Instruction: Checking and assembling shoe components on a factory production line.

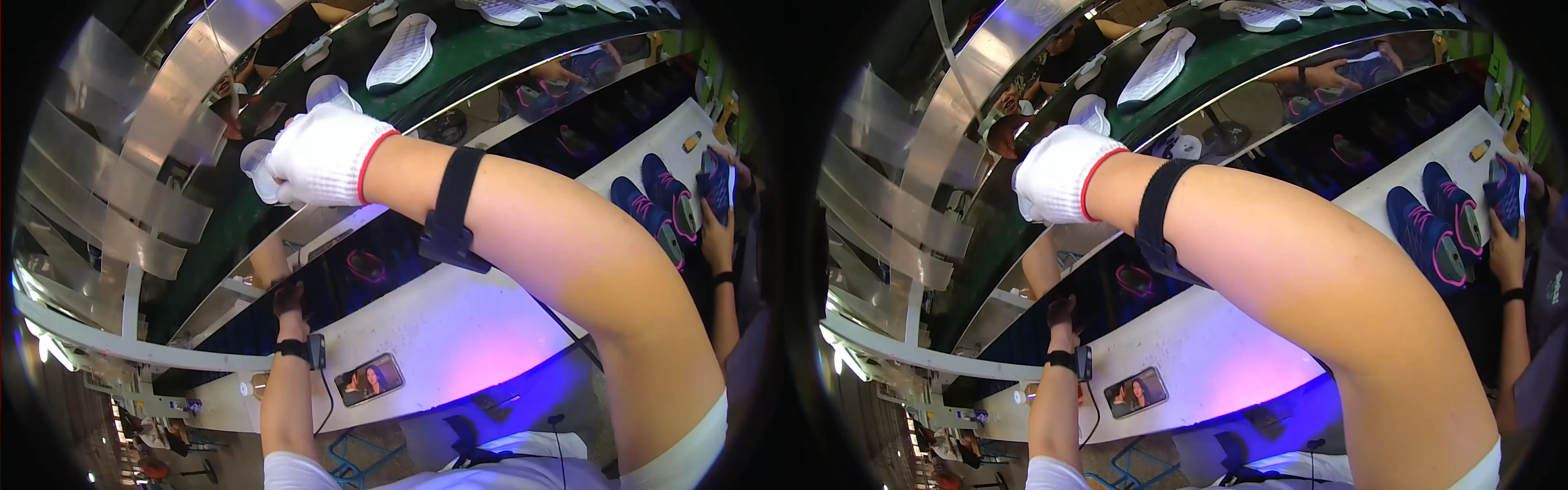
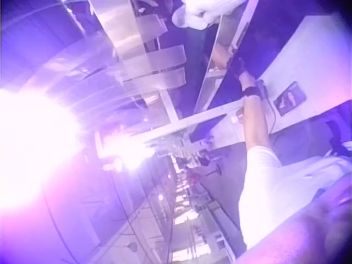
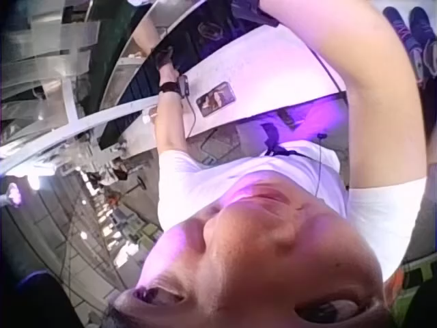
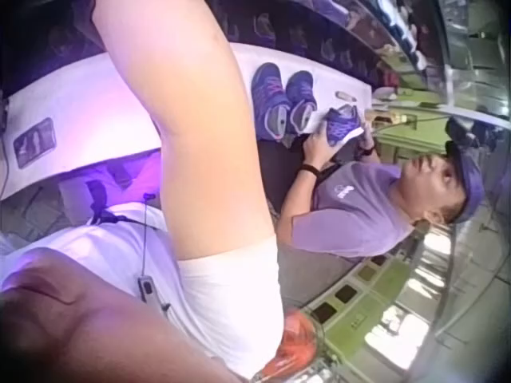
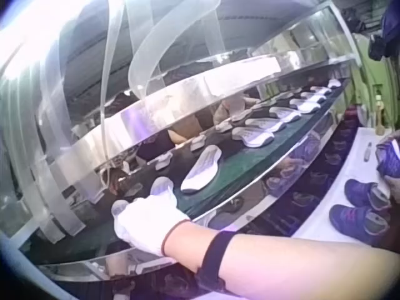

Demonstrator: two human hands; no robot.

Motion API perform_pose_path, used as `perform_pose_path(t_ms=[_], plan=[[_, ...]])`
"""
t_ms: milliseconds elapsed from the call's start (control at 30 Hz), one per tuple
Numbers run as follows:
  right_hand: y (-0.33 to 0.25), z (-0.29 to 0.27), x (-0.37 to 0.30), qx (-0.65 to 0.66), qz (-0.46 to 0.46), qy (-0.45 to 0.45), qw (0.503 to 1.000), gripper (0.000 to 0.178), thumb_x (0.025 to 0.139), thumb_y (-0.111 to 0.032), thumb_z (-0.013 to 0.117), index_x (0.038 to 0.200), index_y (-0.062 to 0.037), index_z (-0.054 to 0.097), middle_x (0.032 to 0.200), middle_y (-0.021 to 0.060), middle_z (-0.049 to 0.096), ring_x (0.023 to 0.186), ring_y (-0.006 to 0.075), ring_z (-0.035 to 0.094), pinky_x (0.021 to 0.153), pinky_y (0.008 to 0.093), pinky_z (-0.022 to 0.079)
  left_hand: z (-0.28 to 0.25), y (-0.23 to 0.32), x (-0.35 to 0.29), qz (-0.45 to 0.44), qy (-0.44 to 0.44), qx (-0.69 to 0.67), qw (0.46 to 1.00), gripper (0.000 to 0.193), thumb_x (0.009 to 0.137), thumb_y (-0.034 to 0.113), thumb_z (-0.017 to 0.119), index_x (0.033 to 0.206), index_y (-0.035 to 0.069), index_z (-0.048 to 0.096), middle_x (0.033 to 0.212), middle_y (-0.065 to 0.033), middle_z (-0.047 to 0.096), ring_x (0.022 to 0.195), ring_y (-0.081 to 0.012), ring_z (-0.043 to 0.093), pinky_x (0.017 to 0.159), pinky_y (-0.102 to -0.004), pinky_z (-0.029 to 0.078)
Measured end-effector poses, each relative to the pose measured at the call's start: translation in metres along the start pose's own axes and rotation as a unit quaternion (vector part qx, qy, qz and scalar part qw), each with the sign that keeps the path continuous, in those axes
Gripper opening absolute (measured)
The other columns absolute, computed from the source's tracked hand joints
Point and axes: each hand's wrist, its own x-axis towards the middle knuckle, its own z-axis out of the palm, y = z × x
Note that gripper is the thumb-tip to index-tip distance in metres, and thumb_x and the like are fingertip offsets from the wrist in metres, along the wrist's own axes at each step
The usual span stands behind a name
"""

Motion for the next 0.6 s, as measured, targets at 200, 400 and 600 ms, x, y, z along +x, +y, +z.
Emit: perform_pose_path(t_ms=[200, 400, 600], plan=[[0.010, -0.005, -0.006, 0.005, -0.014, 0.008, 1.000, 0.027, 0.085, -0.035, 0.071, 0.091, -0.0118, 0.083, 0.093, 0.0200, 0.077, 0.092, 0.0387, 0.074, 0.082, 0.0487, 0.059, -0.016, 0.098, -0.241, -0.031, -0.372, -0.409, 0.833, 0.047, 0.102, 0.025, 0.075, 0.141, 0.007, 0.057, 0.119, -0.0054, 0.072, 0.104, -0.0199, 0.072, 0.094, -0.0366, 0.060], [-0.051, -0.014, -0.051, -0.102, -0.222, 0.210, 0.947, 0.024, 0.087, -0.025, 0.073, 0.106, -0.0094, 0.072, 0.085, 0.0123, 0.070, 0.077, 0.0350, 0.071, 0.069, 0.0445, 0.060, 0.014, 0.074, -0.341, -0.187, -0.515, -0.492, 0.676, 0.050, 0.107, 0.033, 0.067, 0.143, 0.000, 0.056, 0.131, -0.0156, 0.071, 0.114, -0.0314, 0.073, 0.097, -0.0507, 0.062], [-0.109, -0.110, -0.260, 0.135, -0.123, 0.139, 0.973, 0.019, 0.091, -0.030, 0.077, 0.094, -0.0112, 0.076, 0.103, 0.0092, 0.080, 0.082, 0.0233, 0.079, 0.068, 0.0367, 0.062, 0.062, 0.023, -0.302, 0.147, -0.383, -0.433, 0.802, 0.037, 0.105, 0.012, 0.063, 0.139, -0.002, 0.060, 0.136, -0.0178, 0.067, 0.130, -0.0281, 0.065, 0.104, -0.0412, 0.056]])
